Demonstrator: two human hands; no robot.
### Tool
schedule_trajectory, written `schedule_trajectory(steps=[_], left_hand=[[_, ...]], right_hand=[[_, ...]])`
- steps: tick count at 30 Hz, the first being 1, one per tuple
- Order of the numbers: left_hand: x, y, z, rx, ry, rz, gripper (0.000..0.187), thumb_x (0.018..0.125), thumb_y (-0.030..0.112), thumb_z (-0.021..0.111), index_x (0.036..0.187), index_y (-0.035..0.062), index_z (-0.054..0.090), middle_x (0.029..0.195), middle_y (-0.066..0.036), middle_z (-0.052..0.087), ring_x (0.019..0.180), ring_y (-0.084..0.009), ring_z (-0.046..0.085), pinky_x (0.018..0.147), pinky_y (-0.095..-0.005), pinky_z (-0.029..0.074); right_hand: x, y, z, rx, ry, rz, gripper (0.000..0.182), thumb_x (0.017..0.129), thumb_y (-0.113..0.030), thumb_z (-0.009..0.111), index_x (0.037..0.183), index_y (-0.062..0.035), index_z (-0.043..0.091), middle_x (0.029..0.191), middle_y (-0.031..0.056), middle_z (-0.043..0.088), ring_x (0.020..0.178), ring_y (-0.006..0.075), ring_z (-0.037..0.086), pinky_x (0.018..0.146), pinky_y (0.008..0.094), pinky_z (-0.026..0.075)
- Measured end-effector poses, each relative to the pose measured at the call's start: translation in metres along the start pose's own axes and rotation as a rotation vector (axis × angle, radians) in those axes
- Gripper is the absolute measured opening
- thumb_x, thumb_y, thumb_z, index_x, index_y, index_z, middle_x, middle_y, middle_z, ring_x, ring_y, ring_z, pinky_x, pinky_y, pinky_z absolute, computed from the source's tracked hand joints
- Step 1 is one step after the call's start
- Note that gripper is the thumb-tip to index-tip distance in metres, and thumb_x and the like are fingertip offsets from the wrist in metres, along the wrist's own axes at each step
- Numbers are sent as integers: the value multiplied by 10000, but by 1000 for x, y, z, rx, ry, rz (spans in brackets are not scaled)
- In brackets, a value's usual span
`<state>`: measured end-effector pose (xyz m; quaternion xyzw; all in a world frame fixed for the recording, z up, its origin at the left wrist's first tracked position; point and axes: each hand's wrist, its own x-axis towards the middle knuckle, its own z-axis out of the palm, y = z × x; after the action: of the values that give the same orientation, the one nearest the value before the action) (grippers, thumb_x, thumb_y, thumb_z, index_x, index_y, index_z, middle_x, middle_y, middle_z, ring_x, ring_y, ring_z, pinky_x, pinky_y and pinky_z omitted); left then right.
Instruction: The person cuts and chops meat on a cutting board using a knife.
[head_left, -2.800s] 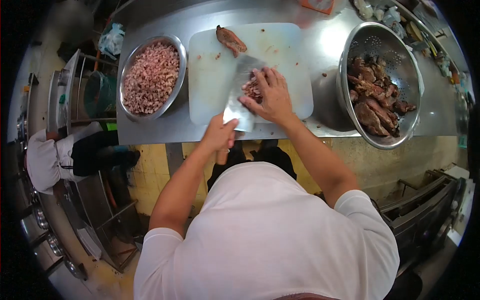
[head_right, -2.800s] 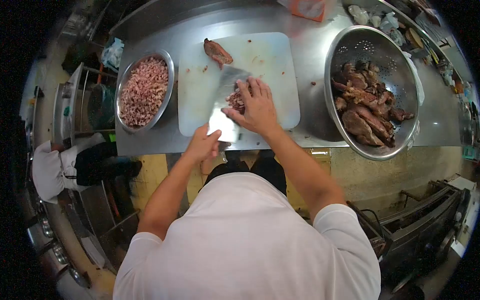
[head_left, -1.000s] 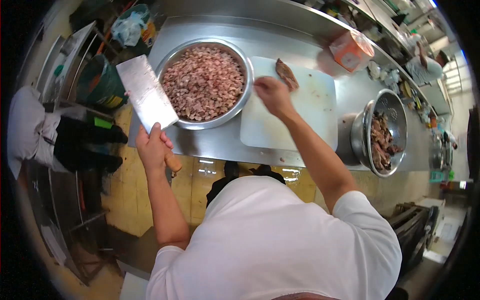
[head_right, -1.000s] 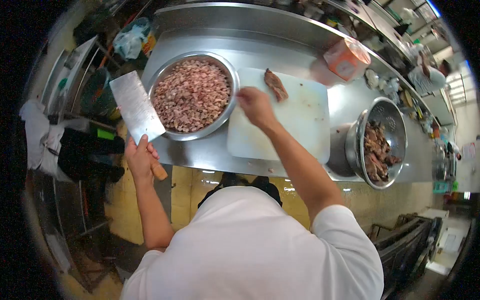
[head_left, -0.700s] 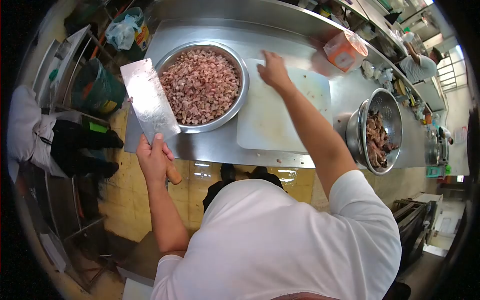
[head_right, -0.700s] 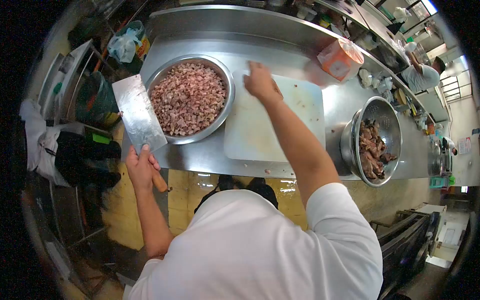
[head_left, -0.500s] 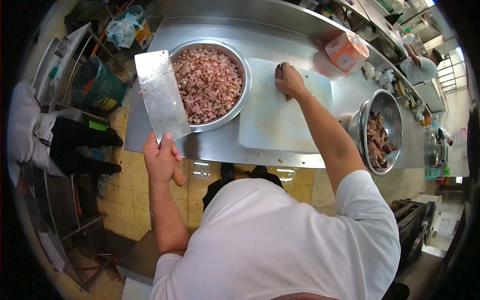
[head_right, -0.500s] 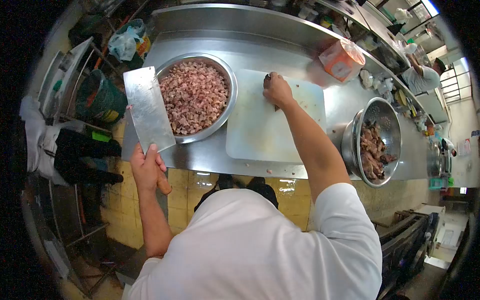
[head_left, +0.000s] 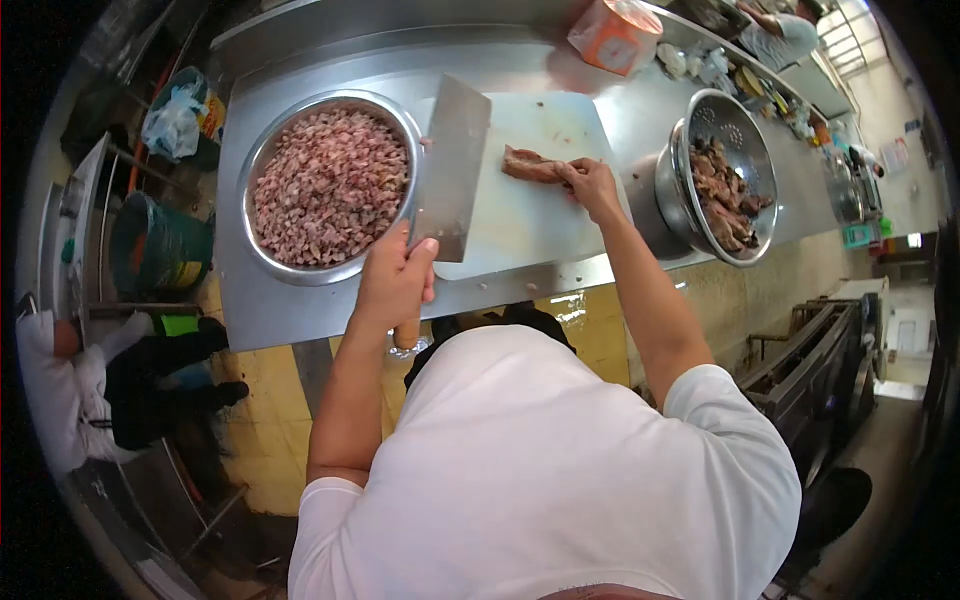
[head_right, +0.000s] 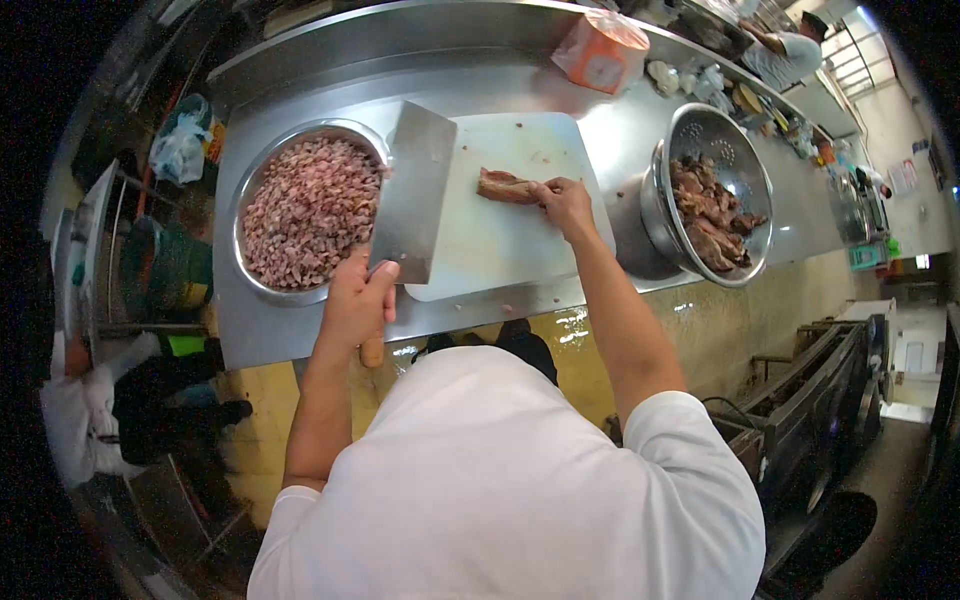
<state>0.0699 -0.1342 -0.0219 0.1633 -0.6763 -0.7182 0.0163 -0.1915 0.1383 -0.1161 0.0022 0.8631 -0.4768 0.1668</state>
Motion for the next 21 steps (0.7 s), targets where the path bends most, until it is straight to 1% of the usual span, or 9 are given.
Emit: schedule_trajectory(steps=[1, 4, 6, 8, 11, 13, 14, 16, 21], left_hand=[[4, 0, 10, 67, -31, -74, 174, 1018, 164, 562, 1114, 31, 619, 645, 10, 535, 481, -79, 509, 447, -269, 435], [15, 1, 34, 213, -110, -140, 184, 1007, 199, 563, 1065, 32, 613, 635, -9, 561, 484, -102, 549, 452, -298, 445], [20, 4, 51, 296, -183, -220, 224, 1027, 192, 548, 1160, 24, 616, 654, 15, 530, 481, -79, 517, 456, -263, 443], [31, -10, 60, 306, -206, -244, 220, 1025, 193, 551, 1165, 40, 622, 657, 27, 527, 487, -75, 528, 455, -256, 442], [42, -19, 75, 381, -259, -208, 207, 1018, 199, 562, 1122, 28, 618, 667, -34, 574, 475, -113, 557, 459, -288, 452], [47, -20, 85, 765, -237, -13, 178, 1016, 188, 560, 1065, 18, 582, 720, -170, 650, 562, -288, 663, 563, -421, 524], [47, -20, 89, 773, -233, -18, 178, 1016, 188, 560, 1065, 18, 582, 720, -170, 650, 562, -288, 663, 563, -421, 524], [43, -5, 105, 1089, -195, 25, 140, 1001, 142, 537, 1026, 5, 528, 817, -278, 680, 749, -463, 689, 737, -551, 527], [57, 5, 143, 1244, -264, 35, 132, 919, 14, 485, 1039, -38, 507, 848, -296, 692, 845, -501, 690, 802, -600, 516]], right_hand=[[-2, 5, -2, 10, 10, 8, 264, 945, -223, 763, 1052, 10, 705, 849, 95, 702, 764, 158, 657, 621, 299, 527], [-5, 23, -8, -53, 110, -369, 195, 886, -105, 787, 1049, -18, 723, 886, 84, 733, 780, 143, 652, 739, 295, 533], [-3, 34, -13, 3, 71, -336, 185, 881, -84, 780, 1044, -18, 721, 891, 74, 736, 789, 142, 654, 753, 293, 532], [1, 43, -17, 57, 25, -304, 177, 876, -62, 773, 1040, -18, 719, 896, 64, 738, 798, 140, 656, 767, 290, 532], [7, 43, -18, 110, 4, -331, 152, 885, -38, 756, 1030, -21, 716, 900, 52, 740, 813, 137, 665, 771, 293, 537], [10, 43, -15, 112, -21, -342, 156, 877, -25, 748, 1030, -25, 719, 894, 61, 740, 806, 141, 668, 766, 291, 538], [12, 44, -15, 120, -27, -342, 156, 877, -25, 748, 1030, -25, 719, 894, 61, 740, 806, 141, 668, 766, 291, 538], [14, 44, -13, 54, -5, -353, 144, 869, -15, 733, 1012, -27, 719, 880, 102, 737, 817, 176, 692, 768, 305, 546], [4, 34, -15, -44, 59, -429, 125, 863, -35, 713, 988, -27, 711, 876, 149, 728, 810, 247, 713, 758, 343, 555]])
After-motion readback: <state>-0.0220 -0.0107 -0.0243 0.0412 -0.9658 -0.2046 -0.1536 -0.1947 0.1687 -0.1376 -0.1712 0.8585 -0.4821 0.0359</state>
